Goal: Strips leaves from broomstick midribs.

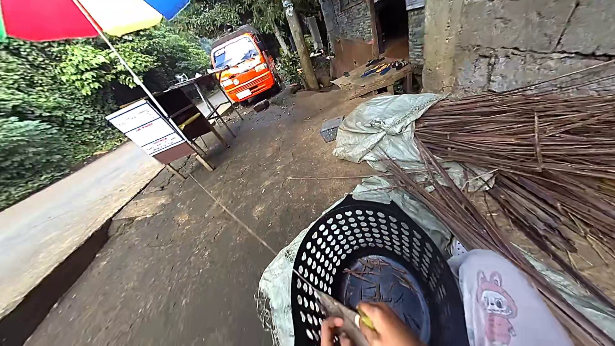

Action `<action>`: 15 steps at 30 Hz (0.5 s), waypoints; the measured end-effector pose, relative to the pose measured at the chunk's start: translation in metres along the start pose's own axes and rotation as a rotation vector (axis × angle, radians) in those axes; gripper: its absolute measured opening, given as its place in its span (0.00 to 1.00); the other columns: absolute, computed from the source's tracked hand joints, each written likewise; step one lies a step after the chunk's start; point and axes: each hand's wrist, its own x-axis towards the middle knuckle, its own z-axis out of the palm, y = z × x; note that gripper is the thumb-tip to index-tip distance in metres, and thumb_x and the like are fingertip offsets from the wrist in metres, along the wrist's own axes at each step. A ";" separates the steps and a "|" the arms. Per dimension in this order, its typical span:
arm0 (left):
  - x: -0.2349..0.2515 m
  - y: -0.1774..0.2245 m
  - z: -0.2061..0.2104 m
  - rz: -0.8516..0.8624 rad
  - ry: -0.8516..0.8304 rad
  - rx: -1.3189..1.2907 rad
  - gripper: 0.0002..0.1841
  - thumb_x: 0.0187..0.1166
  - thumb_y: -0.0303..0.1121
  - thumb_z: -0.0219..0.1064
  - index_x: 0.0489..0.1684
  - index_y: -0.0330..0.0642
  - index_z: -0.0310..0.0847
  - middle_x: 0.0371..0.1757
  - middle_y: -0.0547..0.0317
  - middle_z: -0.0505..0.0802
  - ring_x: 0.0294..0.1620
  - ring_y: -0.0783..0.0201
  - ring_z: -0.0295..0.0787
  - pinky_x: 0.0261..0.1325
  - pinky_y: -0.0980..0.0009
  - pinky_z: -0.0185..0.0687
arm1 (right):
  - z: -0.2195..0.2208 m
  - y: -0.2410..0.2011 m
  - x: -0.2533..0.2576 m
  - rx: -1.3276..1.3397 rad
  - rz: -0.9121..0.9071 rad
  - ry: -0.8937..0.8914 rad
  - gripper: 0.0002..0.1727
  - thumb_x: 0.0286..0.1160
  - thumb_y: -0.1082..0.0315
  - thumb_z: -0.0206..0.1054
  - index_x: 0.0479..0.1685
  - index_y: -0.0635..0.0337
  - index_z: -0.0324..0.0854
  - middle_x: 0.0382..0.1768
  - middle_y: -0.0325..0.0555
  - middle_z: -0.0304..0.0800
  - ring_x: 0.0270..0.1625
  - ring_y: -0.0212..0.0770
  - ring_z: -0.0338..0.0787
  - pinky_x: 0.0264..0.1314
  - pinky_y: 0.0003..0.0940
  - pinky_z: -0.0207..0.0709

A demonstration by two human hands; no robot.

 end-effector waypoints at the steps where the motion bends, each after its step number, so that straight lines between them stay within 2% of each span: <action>1: -0.002 0.001 -0.001 -0.050 -0.054 -0.008 0.14 0.76 0.14 0.56 0.56 0.11 0.74 0.41 0.32 0.89 0.33 0.60 0.88 0.42 0.65 0.86 | -0.001 0.001 0.000 -0.002 0.005 -0.002 0.12 0.77 0.81 0.57 0.43 0.86 0.82 0.39 0.77 0.87 0.45 0.69 0.88 0.55 0.59 0.76; 3: -0.004 0.006 0.002 -0.160 -0.084 -0.050 0.13 0.77 0.14 0.56 0.56 0.12 0.77 0.40 0.32 0.89 0.31 0.60 0.88 0.41 0.65 0.87 | -0.002 0.005 0.000 -0.027 -0.023 -0.001 0.11 0.75 0.82 0.58 0.42 0.86 0.83 0.38 0.77 0.87 0.44 0.68 0.89 0.55 0.57 0.77; 5: -0.005 0.012 0.006 -0.254 -0.077 -0.139 0.17 0.76 0.12 0.60 0.62 0.13 0.73 0.48 0.31 0.87 0.30 0.64 0.88 0.39 0.69 0.87 | -0.005 0.010 0.003 -0.053 -0.077 0.010 0.10 0.74 0.82 0.59 0.41 0.85 0.83 0.36 0.76 0.87 0.42 0.67 0.89 0.52 0.56 0.78; 7: -0.007 0.017 0.012 -0.303 -0.061 -0.216 0.25 0.71 0.10 0.65 0.69 0.15 0.67 0.56 0.28 0.84 0.29 0.65 0.89 0.38 0.72 0.87 | -0.007 0.015 0.006 -0.052 -0.118 0.016 0.10 0.73 0.83 0.59 0.39 0.85 0.83 0.34 0.75 0.87 0.39 0.65 0.88 0.49 0.54 0.78; 10: -0.011 0.018 0.022 -0.286 -0.098 -0.270 0.40 0.64 0.06 0.68 0.81 0.19 0.53 0.67 0.26 0.76 0.33 0.63 0.90 0.37 0.72 0.87 | -0.005 0.019 0.008 -0.025 -0.133 0.074 0.09 0.73 0.83 0.58 0.37 0.84 0.83 0.30 0.71 0.85 0.34 0.59 0.85 0.43 0.49 0.76; 12: -0.011 0.019 0.026 -0.300 -0.103 -0.322 0.43 0.62 0.04 0.64 0.85 0.23 0.48 0.65 0.27 0.79 0.35 0.63 0.89 0.37 0.71 0.85 | -0.007 0.018 0.009 0.009 -0.109 0.116 0.10 0.74 0.82 0.57 0.38 0.84 0.83 0.29 0.69 0.84 0.33 0.56 0.83 0.42 0.47 0.75; 14: -0.008 0.020 0.026 -0.304 -0.087 -0.449 0.45 0.61 0.02 0.59 0.85 0.26 0.43 0.57 0.37 0.86 0.35 0.70 0.89 0.37 0.75 0.83 | -0.010 0.014 0.009 0.074 -0.056 0.169 0.11 0.76 0.81 0.57 0.40 0.84 0.83 0.27 0.65 0.83 0.31 0.49 0.80 0.41 0.41 0.72; 15: -0.008 0.020 0.027 -0.301 -0.058 -0.517 0.45 0.62 0.02 0.57 0.85 0.27 0.40 0.50 0.44 0.89 0.33 0.74 0.89 0.37 0.77 0.84 | -0.013 0.013 0.010 0.132 -0.007 0.191 0.11 0.78 0.80 0.56 0.41 0.83 0.82 0.26 0.60 0.81 0.30 0.43 0.76 0.39 0.37 0.70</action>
